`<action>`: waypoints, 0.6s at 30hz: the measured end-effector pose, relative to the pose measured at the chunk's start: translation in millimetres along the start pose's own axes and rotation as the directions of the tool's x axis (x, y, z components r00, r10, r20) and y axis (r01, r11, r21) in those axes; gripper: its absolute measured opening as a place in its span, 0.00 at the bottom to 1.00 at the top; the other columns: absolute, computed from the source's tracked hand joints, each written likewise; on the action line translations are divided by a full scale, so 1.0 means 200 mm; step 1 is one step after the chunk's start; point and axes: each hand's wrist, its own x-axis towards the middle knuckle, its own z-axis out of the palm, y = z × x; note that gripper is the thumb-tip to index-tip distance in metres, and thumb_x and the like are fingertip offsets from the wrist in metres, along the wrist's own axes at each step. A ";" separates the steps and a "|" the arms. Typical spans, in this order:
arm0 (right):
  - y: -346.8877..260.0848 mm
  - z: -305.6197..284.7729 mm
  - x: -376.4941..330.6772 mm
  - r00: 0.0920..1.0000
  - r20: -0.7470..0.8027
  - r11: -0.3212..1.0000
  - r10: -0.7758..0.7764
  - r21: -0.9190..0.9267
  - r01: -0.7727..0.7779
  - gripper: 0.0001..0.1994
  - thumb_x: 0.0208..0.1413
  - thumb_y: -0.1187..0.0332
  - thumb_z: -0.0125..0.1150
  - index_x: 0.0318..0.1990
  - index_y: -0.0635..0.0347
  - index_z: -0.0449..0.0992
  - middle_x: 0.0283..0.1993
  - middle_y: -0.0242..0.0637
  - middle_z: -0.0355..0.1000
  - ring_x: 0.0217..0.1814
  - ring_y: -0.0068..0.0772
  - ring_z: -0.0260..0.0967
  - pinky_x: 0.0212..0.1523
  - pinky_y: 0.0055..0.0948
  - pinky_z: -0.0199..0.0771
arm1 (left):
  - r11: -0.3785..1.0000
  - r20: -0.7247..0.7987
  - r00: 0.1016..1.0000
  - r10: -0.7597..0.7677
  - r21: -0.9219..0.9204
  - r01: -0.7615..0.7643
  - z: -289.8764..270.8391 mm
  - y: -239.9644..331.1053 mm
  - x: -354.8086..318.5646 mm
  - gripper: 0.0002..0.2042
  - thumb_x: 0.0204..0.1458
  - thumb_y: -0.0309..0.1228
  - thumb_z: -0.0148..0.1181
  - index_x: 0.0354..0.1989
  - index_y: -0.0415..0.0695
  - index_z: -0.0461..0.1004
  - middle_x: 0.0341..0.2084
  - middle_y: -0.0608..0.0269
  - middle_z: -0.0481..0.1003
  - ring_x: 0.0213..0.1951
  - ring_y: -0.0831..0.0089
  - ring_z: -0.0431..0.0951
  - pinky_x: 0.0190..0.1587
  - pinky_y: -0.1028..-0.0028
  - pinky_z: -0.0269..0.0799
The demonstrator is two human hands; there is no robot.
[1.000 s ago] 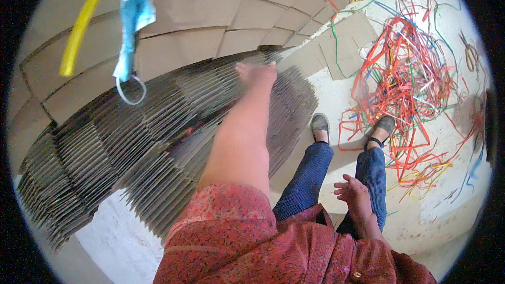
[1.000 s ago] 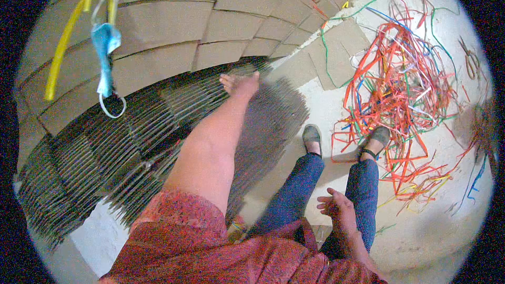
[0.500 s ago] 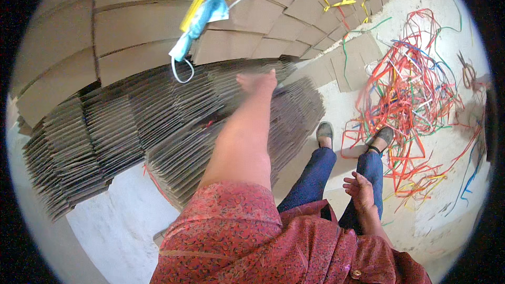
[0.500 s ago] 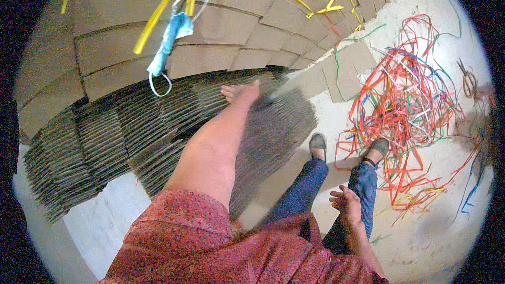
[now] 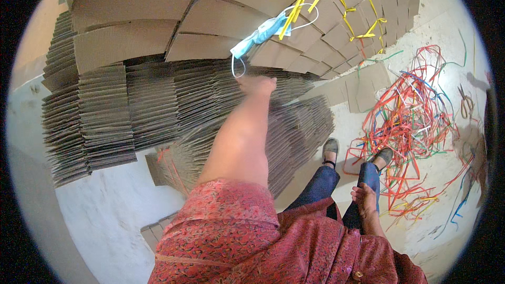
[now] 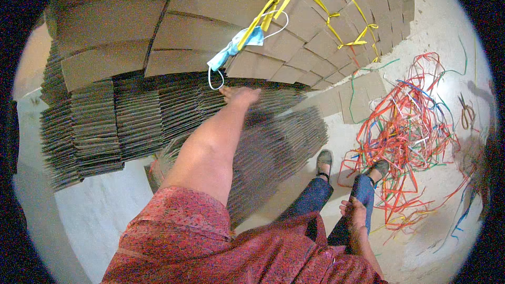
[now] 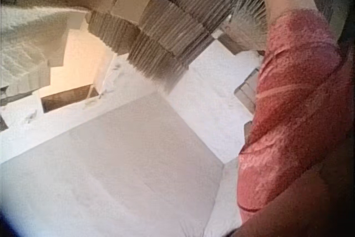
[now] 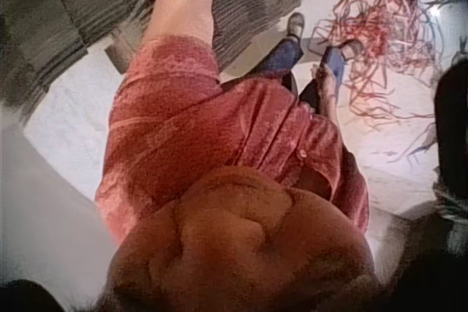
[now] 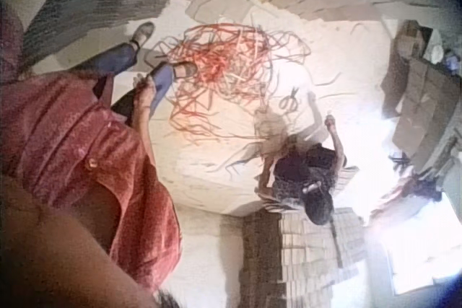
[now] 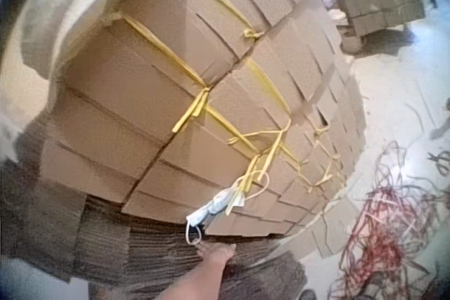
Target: The person aligns a stack of flat cardboard sheets on a table, then ties the stack with red plastic straps using both hands. After securing the bundle, the person lifts it and places it on the floor next to other stacked bundles.
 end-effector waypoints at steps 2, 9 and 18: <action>-0.01 -0.01 -0.02 1.000 -0.015 0.999 -0.016 0.042 0.017 0.20 0.58 0.58 0.46 0.52 0.64 0.62 0.35 0.44 0.72 0.28 0.34 0.70 0.28 0.27 0.71 | 0.967 0.151 0.984 0.099 0.218 -0.131 -0.14 0.08 -0.10 0.41 0.51 0.58 0.44 0.64 0.38 0.44 0.63 0.45 0.48 0.64 0.57 0.50 0.66 0.59 0.35; -0.01 -0.03 -0.06 0.998 0.067 0.998 0.000 -0.060 0.004 0.19 0.59 0.59 0.44 0.51 0.62 0.62 0.34 0.43 0.71 0.28 0.35 0.70 0.27 0.30 0.70 | 0.917 0.352 0.901 0.255 0.207 -0.340 0.04 -0.24 0.40 0.32 0.52 0.57 0.40 0.58 0.46 0.63 0.61 0.57 0.55 0.64 0.58 0.52 0.65 0.57 0.39; -0.08 -0.01 -0.17 0.996 0.043 0.996 -0.077 -0.052 0.079 0.15 0.58 0.60 0.46 0.45 0.63 0.64 0.33 0.46 0.72 0.27 0.37 0.70 0.26 0.32 0.71 | 0.873 0.266 0.937 0.227 0.371 -0.317 -0.81 -0.37 -0.09 0.37 0.50 0.63 0.38 0.62 0.48 0.56 0.64 0.42 0.42 0.66 0.47 0.38 0.66 0.56 0.34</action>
